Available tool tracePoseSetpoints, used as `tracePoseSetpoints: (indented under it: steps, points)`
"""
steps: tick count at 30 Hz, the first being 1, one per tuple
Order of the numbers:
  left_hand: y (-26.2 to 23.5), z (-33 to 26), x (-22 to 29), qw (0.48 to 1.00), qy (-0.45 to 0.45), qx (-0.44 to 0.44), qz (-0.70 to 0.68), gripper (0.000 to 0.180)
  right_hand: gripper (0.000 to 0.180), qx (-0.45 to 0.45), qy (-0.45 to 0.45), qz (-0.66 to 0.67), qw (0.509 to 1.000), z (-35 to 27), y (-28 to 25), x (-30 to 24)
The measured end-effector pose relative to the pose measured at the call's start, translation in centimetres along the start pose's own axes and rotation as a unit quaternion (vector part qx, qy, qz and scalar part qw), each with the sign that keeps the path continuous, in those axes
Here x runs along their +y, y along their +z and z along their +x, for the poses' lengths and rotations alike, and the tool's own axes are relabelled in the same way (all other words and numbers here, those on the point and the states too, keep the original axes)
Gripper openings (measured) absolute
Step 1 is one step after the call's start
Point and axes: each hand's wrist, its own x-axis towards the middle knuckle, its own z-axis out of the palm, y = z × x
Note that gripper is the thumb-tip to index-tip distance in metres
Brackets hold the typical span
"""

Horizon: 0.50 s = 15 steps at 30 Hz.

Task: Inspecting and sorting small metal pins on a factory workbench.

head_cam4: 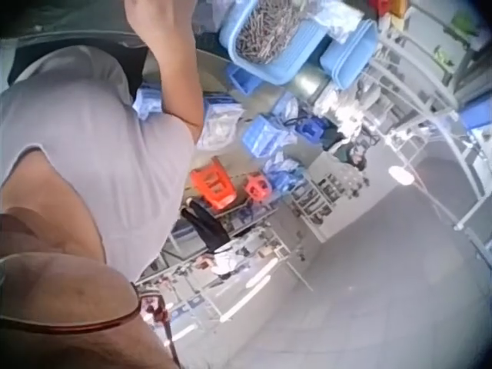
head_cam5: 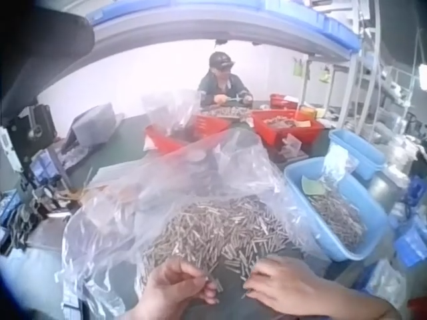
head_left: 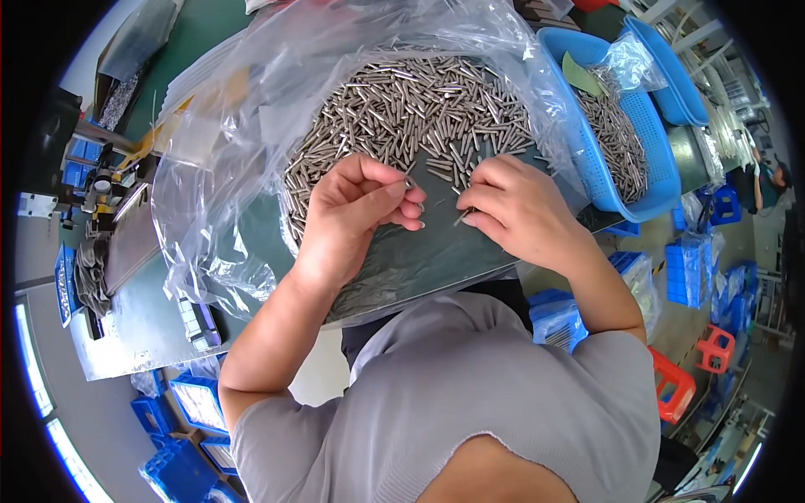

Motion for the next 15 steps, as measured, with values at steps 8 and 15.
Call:
tracePoseSetpoints:
  steps: [8,15]
  points:
    - [-0.1,0.2,-0.1,1.000,-0.003,-0.007,0.003,0.007,0.010,0.044,-0.025,-0.038,0.998,1.5,1.6,0.4]
    - [0.1,-0.1,0.0,0.999,-0.037,-0.024,0.024,0.004,0.009,0.068,0.120,0.276,0.951,1.4,-0.7,-0.2]
